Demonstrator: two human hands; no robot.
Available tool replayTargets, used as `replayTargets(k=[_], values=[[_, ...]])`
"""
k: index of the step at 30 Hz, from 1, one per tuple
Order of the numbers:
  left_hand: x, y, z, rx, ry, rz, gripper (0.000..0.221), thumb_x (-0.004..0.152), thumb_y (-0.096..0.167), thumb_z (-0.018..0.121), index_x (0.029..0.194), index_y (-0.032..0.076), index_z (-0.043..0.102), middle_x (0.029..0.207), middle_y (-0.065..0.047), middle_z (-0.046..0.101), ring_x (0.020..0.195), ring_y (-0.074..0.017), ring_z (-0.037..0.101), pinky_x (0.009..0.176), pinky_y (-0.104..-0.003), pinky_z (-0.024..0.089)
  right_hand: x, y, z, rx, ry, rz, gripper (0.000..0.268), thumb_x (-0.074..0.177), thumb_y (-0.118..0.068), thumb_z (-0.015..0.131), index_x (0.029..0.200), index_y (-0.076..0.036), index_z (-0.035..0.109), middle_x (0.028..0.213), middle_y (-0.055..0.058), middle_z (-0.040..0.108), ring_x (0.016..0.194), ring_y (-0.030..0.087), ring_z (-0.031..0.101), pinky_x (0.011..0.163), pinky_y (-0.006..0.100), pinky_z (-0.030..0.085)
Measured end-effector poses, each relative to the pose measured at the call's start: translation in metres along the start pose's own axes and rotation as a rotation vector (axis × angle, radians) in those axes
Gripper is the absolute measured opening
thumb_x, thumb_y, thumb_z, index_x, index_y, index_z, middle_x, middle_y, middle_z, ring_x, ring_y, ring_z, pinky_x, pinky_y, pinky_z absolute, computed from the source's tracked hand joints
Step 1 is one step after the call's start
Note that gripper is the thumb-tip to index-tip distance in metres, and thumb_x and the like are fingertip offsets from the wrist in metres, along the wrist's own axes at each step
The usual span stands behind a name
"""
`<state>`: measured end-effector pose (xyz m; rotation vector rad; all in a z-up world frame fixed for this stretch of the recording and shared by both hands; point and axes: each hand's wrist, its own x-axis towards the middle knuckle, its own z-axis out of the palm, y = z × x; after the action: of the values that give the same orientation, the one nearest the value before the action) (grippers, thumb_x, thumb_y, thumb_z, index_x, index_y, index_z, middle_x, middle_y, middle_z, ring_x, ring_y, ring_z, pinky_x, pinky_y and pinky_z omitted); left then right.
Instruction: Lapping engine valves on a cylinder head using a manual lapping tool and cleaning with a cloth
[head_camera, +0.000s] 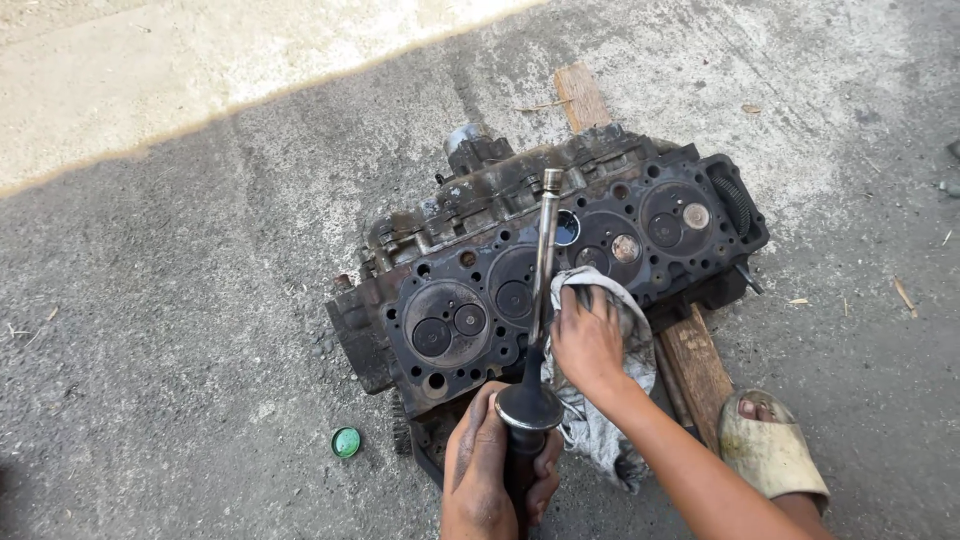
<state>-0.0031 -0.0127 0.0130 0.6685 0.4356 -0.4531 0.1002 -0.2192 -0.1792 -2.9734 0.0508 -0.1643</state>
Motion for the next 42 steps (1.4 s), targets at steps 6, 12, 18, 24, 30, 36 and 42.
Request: replayTargets(k=[6,12,18,24,30,36,42], values=[[-0.001,-0.001,-0.001,0.013,0.01,0.019,0.031,0.116,0.023,0.051,0.12,-0.006,0.063,0.068,-0.022,0.06,0.047,-0.0164,0.043,0.039,-0.03,0.028,0.004,-0.006,0.027,0.007,-0.015,-0.14,0.06,0.098,-0.019,0.059,0.153,0.004,0.056,0.135,0.023,0.076,0.146,0.056,0.044,0.117,0.071,0.033],[-0.004,0.008,0.008,0.016,0.026,-0.002,0.031,0.115,0.024,0.051,0.119,-0.004,0.064,0.064,-0.019,0.056,0.044,-0.0157,0.037,0.038,-0.03,0.023,0.023,0.021,0.002,0.102,-0.233,-0.026,0.058,0.099,-0.028,0.073,0.155,-0.015,0.065,0.163,0.038,0.045,0.141,0.059,0.055,0.113,0.069,0.057],[-0.002,0.005,0.007,0.032,0.013,0.004,0.032,0.115,0.026,0.05,0.123,-0.001,0.065,0.066,-0.019,0.056,0.042,-0.0154,0.035,0.04,-0.03,0.022,0.023,0.035,-0.06,-0.134,-0.196,0.02,0.036,0.093,-0.039,0.07,0.11,-0.011,0.086,0.097,0.015,0.084,0.092,0.034,0.078,0.089,0.048,0.06],[-0.003,0.004,0.004,-0.019,-0.038,0.039,0.028,0.117,0.027,0.052,0.117,0.001,0.062,0.064,-0.019,0.056,0.042,-0.015,0.036,0.037,-0.03,0.023,0.014,0.021,-0.037,0.108,-0.073,-0.003,0.052,0.09,-0.002,0.077,0.142,-0.003,0.073,0.133,0.03,0.076,0.11,0.045,0.078,0.093,0.053,0.071],[-0.006,0.009,0.008,-0.029,-0.004,0.101,0.031,0.114,0.025,0.054,0.121,-0.004,0.063,0.069,-0.022,0.057,0.047,-0.0176,0.042,0.037,-0.03,0.028,0.002,0.027,-0.019,-0.164,-0.062,-0.143,0.051,0.091,-0.031,0.072,0.137,-0.011,0.072,0.148,0.002,0.074,0.14,0.038,0.058,0.107,0.057,0.051],[-0.002,0.009,0.008,0.024,-0.046,0.163,0.034,0.112,0.025,0.056,0.123,-0.005,0.066,0.072,-0.022,0.06,0.053,-0.0184,0.046,0.038,-0.03,0.029,-0.02,0.032,-0.07,0.171,-0.44,0.007,0.039,0.089,-0.026,0.071,0.121,-0.015,0.089,0.106,0.011,0.087,0.086,0.033,0.082,0.077,0.045,0.066],[-0.011,0.021,0.03,0.047,-0.02,0.155,0.029,0.113,0.021,0.05,0.116,-0.003,0.066,0.065,-0.017,0.057,0.042,-0.0137,0.035,0.036,-0.029,0.024,-0.052,0.079,-0.065,0.085,-1.013,0.058,0.06,0.104,-0.067,0.072,0.142,-0.021,0.076,0.137,0.001,0.084,0.109,0.017,0.086,0.106,0.038,0.067]])
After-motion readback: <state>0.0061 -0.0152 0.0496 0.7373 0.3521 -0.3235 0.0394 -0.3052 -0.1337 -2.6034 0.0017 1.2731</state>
